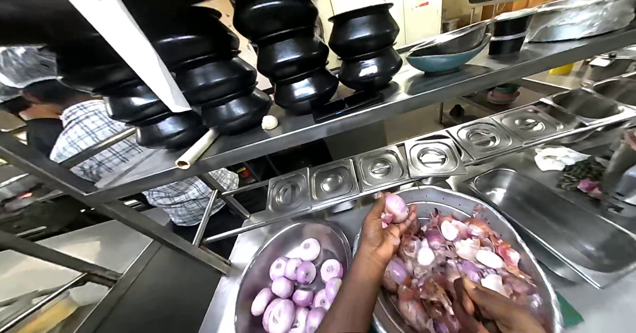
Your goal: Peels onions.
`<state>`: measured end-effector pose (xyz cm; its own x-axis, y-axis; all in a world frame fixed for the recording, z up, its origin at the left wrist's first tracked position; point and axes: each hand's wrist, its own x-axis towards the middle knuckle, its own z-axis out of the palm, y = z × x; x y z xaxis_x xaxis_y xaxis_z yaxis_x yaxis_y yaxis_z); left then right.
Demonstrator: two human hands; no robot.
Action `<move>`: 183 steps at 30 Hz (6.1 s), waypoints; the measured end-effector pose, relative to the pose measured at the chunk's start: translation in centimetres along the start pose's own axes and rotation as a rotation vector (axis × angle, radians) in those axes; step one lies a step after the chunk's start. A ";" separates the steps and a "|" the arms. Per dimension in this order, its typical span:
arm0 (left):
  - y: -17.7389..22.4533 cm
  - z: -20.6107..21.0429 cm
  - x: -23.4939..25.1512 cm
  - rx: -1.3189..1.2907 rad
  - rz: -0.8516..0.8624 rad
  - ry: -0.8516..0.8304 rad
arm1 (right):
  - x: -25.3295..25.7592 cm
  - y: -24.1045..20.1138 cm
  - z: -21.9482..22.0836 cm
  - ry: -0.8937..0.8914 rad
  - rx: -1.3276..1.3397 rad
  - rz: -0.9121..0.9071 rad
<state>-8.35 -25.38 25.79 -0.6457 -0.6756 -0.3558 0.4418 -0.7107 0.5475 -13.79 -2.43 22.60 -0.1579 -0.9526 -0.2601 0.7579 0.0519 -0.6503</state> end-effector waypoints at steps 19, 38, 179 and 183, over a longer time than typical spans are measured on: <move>-0.6 1.0 -4.1 -0.087 -0.172 -0.102 | 0.3 -0.6 0.7 0.229 -1.123 -0.241; -1.7 1.3 -3.9 -0.093 -0.112 -0.101 | -0.2 0.9 1.3 0.129 -1.040 -0.183; -2.2 2.6 -9.1 -0.212 0.122 -0.927 | 0.7 -3.3 2.1 0.514 -1.699 -1.453; -2.2 2.8 -9.2 -0.208 0.126 -0.932 | 0.6 -3.6 2.2 0.504 -1.723 -1.466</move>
<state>-5.18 -17.08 30.00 -0.7816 -0.3855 0.4904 0.5855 -0.7245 0.3637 -15.17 -3.84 26.36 -0.1983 -0.4640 0.8634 -0.9765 0.0181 -0.2145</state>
